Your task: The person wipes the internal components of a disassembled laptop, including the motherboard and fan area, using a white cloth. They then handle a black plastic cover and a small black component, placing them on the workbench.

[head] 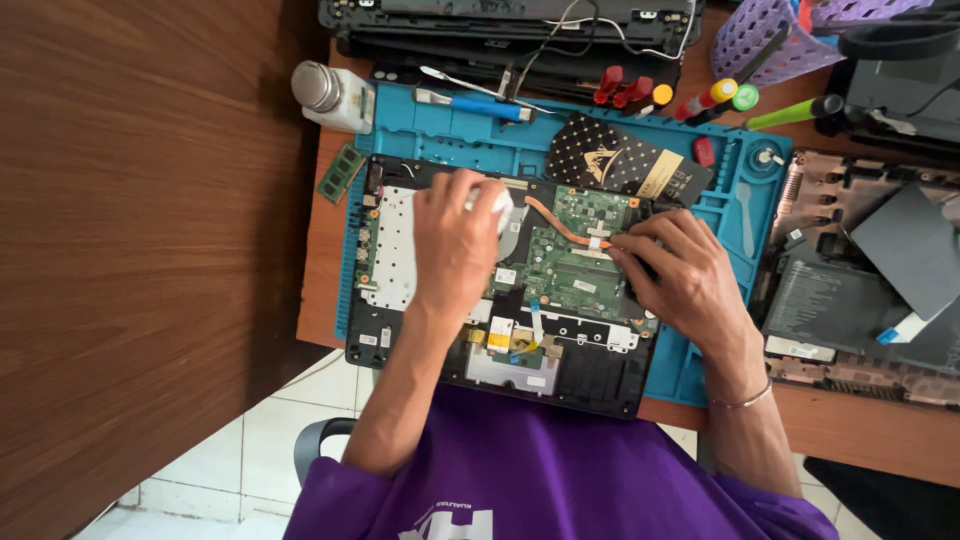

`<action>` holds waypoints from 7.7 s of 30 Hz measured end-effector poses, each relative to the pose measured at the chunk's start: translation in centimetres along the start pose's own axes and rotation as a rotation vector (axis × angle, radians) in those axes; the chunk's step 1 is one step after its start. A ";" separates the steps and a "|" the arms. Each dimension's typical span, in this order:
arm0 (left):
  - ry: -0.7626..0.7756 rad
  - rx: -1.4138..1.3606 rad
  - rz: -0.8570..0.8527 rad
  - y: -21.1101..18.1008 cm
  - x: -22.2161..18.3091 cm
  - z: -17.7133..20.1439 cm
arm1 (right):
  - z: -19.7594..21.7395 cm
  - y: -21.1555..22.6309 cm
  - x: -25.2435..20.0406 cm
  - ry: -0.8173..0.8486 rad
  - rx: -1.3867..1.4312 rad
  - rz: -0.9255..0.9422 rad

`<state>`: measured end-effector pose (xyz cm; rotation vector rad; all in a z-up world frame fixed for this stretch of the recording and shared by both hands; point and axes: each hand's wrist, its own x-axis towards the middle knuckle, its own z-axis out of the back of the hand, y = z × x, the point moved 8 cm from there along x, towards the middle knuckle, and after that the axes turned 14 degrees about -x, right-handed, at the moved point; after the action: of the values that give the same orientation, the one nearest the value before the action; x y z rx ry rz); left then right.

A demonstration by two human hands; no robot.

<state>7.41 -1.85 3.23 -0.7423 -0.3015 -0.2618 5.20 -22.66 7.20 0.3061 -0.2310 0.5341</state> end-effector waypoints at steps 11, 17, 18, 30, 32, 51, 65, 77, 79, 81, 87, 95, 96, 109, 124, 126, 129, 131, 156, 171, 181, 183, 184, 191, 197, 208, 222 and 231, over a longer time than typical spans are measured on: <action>0.097 -0.083 -0.046 -2.5 -2.8 1.4 | 0.0 0.0 0.0 -0.012 0.005 0.003; 0.075 -0.055 -0.055 -2.3 -1.4 0.5 | 0.1 0.1 -0.1 -0.023 -0.001 0.013; 0.063 -0.048 -0.059 -2.3 -1.3 0.5 | 0.1 0.2 -0.1 -0.025 -0.005 0.012; 0.085 -0.005 -0.177 -3.9 -1.5 0.4 | 0.4 0.4 0.0 -0.027 -0.008 0.023; 0.085 0.036 -0.145 -4.0 -0.8 -0.4 | 0.4 0.3 -0.1 -0.029 -0.012 0.021; 0.028 -0.062 -0.010 -3.0 -1.0 1.4 | 0.5 0.4 -0.2 -0.036 0.003 0.038; 0.094 0.117 -0.199 -5.0 -1.5 -2.2 | 0.4 0.2 -0.3 -0.044 -0.011 0.049; 0.082 -0.200 0.012 -2.2 -0.1 2.3 | 0.5 0.3 -0.4 -0.048 0.001 0.065; 0.050 -0.273 0.076 -0.8 1.4 2.8 | 0.7 0.1 -0.4 -0.053 0.011 0.050; 0.026 -0.367 0.121 0.5 3.1 2.9 | 1.1 -0.4 -0.5 -0.070 0.016 0.035; 0.148 -0.512 -0.104 0.4 5.4 1.2 | 2.2 -2.8 -0.9 -0.060 -0.013 -0.124; 0.145 -0.225 -0.180 -1.1 3.4 2.8 | 2.5 -4.8 -2.1 0.011 0.130 -0.318; 0.120 -0.209 -0.141 -0.9 2.8 3.8 | 2.4 -4.9 -2.4 0.028 0.175 -0.363; -0.169 -0.084 0.395 5.1 -8.0 9.6 | -0.1 -2.5 -7.7 -0.031 0.300 -0.800; -0.212 -0.166 0.434 4.9 -8.4 9.3 | -1.1 -2.4 -8.6 -0.131 0.344 -0.860; -0.222 -0.176 0.461 5.0 -8.5 9.2 | -1.2 -2.6 -8.6 -0.136 0.334 -0.880; -0.223 -0.145 0.449 5.0 -8.3 9.3 | -1.1 -2.6 -8.6 -0.148 0.351 -0.887; -0.212 -0.136 0.481 5.2 -8.4 9.3 | -1.0 -2.6 -8.6 -0.141 0.361 -0.883; 0.027 -0.470 0.033 -8.5 -2.1 -1.2 | 5.9 -5.3 -12.8 -0.378 0.129 -0.747; 0.133 -0.500 -0.161 -14.2 -1.2 -5.0 | 7.8 -9.8 -15.3 -0.483 0.013 -0.755; 0.328 -0.718 -0.018 -17.8 -0.3 -10.9 | 10.7 -15.3 -19.3 -0.544 0.019 -0.894; 0.370 -0.739 -0.012 -18.7 -0.4 -12.2 | 11.2 -16.5 -20.6 -0.544 0.020 -0.956; 0.382 -0.743 -0.025 -19.1 -0.5 -12.8 | 11.8 -16.8 -21.0 -0.536 -0.074 -0.942; 0.381 -0.668 -0.052 -20.7 -0.2 -14.6 | 13.8 -19.3 -23.8 -0.452 -0.476 -1.016; 0.449 -0.635 0.132 -19.8 1.3 -16.6 | 11.4 -23.3 -28.3 -0.456 -0.225 -1.159; 0.425 -0.465 0.176 -19.9 3.6 -18.7 | 12.0 -25.4 -27.6 -0.610 0.139 -1.083; 0.314 -0.416 -0.181 -23.8 5.4 -21.9 | 12.7 -26.6 -16.6 -0.363 0.146 -0.863; 0.295 -0.526 -0.072 -24.0 5.2 -23.4 | 11.1 -27.0 -18.2 -0.376 0.186 -0.828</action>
<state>8.20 -35.78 3.62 -1.1960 0.0284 -0.5237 2.76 -56.95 6.05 0.6422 -0.3897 -0.3306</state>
